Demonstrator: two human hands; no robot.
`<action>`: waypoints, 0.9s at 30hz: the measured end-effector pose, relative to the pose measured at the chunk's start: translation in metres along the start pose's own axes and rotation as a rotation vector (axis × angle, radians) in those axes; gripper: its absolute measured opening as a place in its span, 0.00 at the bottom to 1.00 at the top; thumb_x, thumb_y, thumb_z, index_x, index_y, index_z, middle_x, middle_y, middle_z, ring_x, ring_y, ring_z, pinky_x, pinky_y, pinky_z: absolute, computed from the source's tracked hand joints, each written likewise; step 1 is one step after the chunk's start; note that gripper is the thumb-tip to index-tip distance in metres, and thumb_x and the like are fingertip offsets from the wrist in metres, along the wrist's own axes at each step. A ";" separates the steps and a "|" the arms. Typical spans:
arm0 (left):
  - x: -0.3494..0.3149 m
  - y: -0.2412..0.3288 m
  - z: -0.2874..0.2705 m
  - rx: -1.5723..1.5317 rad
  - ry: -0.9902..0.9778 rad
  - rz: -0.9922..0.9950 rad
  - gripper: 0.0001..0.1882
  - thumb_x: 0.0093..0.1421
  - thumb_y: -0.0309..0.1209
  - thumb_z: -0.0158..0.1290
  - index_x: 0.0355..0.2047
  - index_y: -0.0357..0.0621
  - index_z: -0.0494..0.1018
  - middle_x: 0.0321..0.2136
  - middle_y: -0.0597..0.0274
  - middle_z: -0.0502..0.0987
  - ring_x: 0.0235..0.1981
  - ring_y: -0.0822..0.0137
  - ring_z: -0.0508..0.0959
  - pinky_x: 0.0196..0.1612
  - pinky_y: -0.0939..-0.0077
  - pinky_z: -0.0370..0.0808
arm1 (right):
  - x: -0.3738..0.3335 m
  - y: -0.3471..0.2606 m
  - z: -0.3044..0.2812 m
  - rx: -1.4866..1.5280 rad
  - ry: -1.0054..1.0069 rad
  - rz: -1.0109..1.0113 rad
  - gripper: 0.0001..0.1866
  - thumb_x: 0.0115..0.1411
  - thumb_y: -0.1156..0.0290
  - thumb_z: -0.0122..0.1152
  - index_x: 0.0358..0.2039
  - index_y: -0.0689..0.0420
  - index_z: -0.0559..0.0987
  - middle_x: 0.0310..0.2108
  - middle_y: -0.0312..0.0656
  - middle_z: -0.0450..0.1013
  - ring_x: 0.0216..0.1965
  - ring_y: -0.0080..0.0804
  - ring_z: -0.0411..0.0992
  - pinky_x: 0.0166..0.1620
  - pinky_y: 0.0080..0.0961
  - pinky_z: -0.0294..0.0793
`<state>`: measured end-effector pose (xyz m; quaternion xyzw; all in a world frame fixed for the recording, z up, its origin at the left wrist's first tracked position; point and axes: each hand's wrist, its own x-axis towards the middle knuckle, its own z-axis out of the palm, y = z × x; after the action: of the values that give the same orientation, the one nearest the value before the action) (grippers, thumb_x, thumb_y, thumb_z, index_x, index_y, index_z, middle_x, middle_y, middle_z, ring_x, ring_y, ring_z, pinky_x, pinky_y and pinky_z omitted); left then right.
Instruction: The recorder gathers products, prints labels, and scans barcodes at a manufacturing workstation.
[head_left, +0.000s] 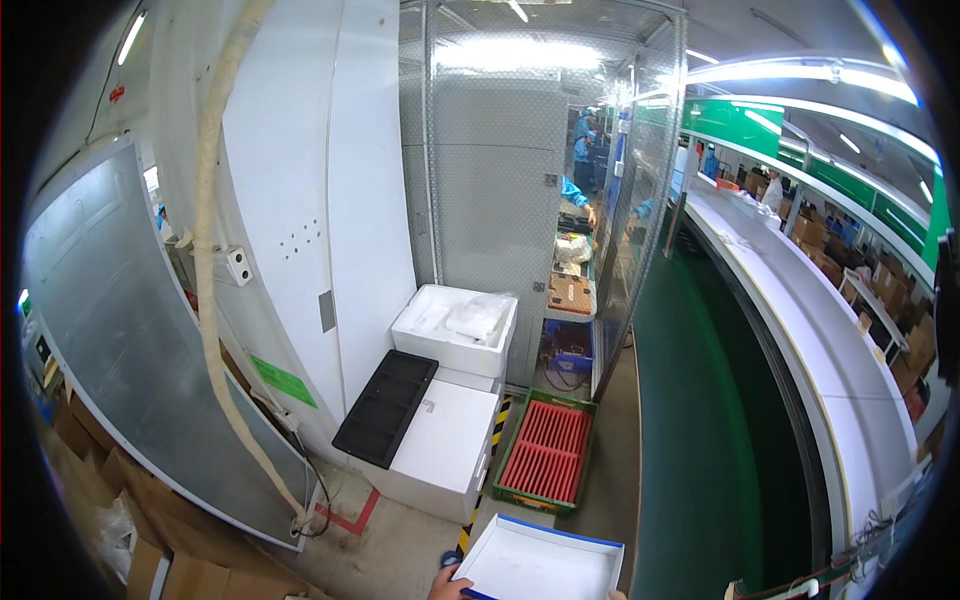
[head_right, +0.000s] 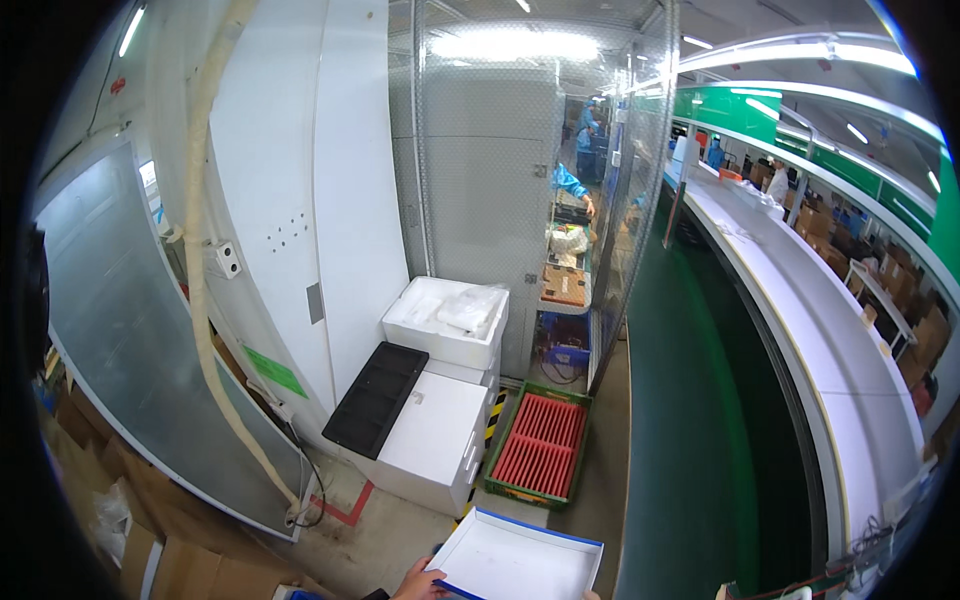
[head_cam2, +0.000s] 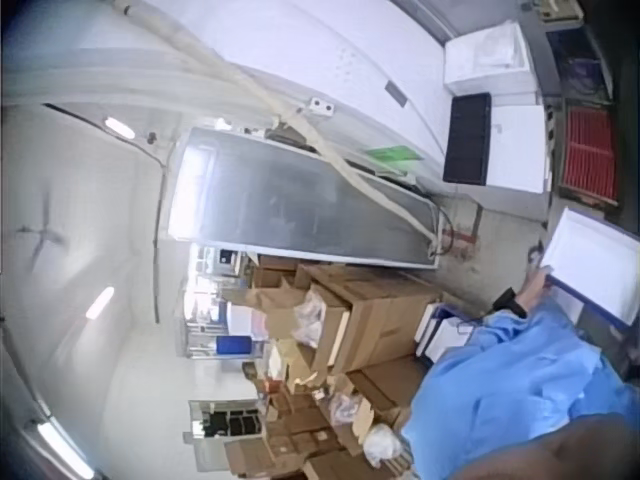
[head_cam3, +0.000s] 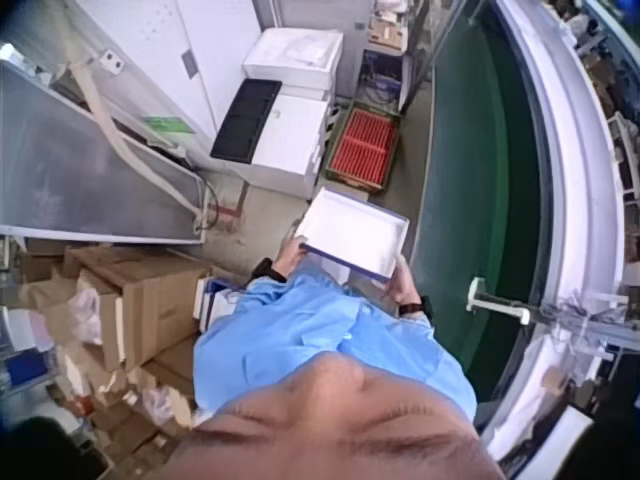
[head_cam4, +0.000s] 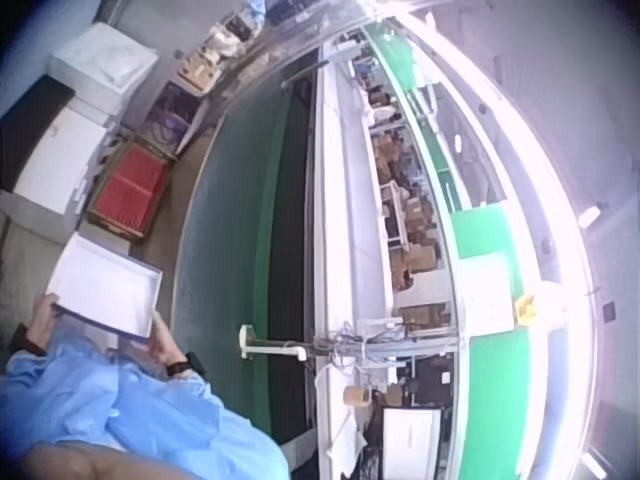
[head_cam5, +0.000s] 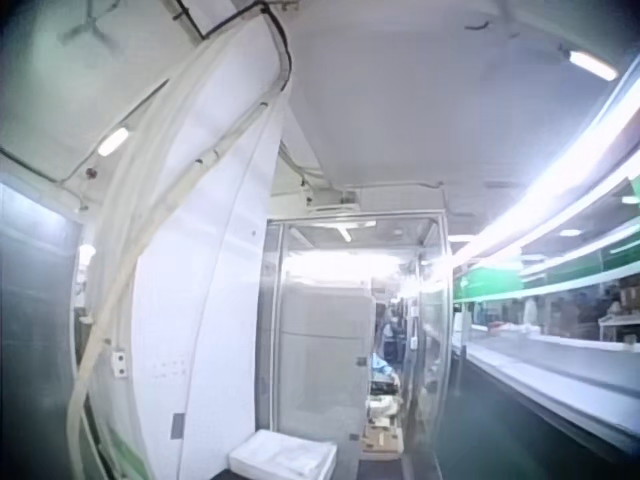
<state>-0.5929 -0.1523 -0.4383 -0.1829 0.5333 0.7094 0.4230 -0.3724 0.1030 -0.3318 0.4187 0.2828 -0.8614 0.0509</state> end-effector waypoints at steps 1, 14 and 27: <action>0.013 0.010 -0.008 -0.013 -0.021 0.017 0.24 0.59 0.30 0.51 0.57 0.46 0.66 0.39 0.61 0.78 0.32 0.66 0.76 0.31 0.75 0.73 | 0.015 -0.012 0.006 -0.209 -0.065 -0.207 0.33 0.64 0.38 0.47 0.62 0.46 0.68 0.54 0.37 0.73 0.50 0.33 0.73 0.45 0.32 0.75; 0.167 0.309 -0.031 -0.018 -0.265 0.025 0.29 0.64 0.36 0.49 0.65 0.48 0.58 0.44 0.55 0.74 0.39 0.62 0.78 0.38 0.66 0.77 | 0.211 -0.196 0.166 -0.279 -0.184 0.080 0.27 0.62 0.61 0.58 0.59 0.57 0.69 0.47 0.41 0.76 0.46 0.32 0.75 0.51 0.33 0.77; 0.168 0.236 -0.065 -0.206 0.352 0.012 0.22 0.69 0.38 0.47 0.59 0.42 0.65 0.52 0.52 0.72 0.47 0.57 0.76 0.49 0.63 0.76 | 0.505 -0.453 0.406 -0.843 -0.086 -0.931 0.28 0.45 0.84 0.67 0.48 0.61 0.67 0.42 0.41 0.73 0.46 0.30 0.72 0.48 0.27 0.75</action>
<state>-0.8902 -0.1609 -0.4394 -0.3431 0.5246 0.7199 0.2980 -1.1261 0.3417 -0.3104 0.1608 0.7483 -0.6240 -0.1574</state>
